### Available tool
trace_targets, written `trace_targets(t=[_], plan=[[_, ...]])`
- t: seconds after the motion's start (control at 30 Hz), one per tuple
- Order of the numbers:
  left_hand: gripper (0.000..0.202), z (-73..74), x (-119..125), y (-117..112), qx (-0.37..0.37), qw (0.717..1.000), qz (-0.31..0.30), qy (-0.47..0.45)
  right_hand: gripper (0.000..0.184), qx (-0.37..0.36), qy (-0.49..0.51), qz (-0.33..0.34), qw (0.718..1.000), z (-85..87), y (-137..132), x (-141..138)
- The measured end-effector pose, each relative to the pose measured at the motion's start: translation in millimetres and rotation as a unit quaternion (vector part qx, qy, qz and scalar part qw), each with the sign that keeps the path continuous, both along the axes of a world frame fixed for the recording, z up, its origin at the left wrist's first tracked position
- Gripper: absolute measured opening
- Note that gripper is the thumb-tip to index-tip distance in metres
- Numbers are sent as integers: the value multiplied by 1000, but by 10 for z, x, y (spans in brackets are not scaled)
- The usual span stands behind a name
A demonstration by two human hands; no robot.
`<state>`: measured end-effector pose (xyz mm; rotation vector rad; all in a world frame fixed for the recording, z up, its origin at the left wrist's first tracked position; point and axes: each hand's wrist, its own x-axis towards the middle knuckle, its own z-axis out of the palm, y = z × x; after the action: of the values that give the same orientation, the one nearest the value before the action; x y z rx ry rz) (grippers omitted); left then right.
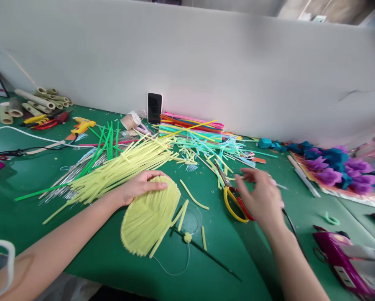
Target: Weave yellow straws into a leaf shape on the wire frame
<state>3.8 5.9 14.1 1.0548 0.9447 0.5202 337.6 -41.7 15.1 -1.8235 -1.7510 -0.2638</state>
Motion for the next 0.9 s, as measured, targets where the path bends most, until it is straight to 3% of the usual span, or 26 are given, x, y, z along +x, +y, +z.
trace_targets(t=[0.07, 0.1, 0.2, 0.43, 0.63, 0.9], plan=[[37, -24, 15, 0, -1, 1000, 15, -6, 19, -42, 16, 219, 975, 46, -84, -371], [37, -34, 17, 3, 4, 1000, 18, -6, 17, -39, -5, 293, 955, 48, -131, -528], [38, -51, 16, 16, 22, 1000, 18, 1, 17, -41, -32, 390, 919, 9, -245, -822], [37, -27, 30, 12, 39, 999, 4, 4, 21, -2, -43, 354, 934, -106, -254, -914], [37, -37, 25, 16, 30, 1000, 6, 6, 38, -48, -14, 271, 961, -174, -247, -966], [36, -36, 18, 16, 25, 1000, 2, 2, 19, -138, 98, 258, 951, -215, -241, -980]])
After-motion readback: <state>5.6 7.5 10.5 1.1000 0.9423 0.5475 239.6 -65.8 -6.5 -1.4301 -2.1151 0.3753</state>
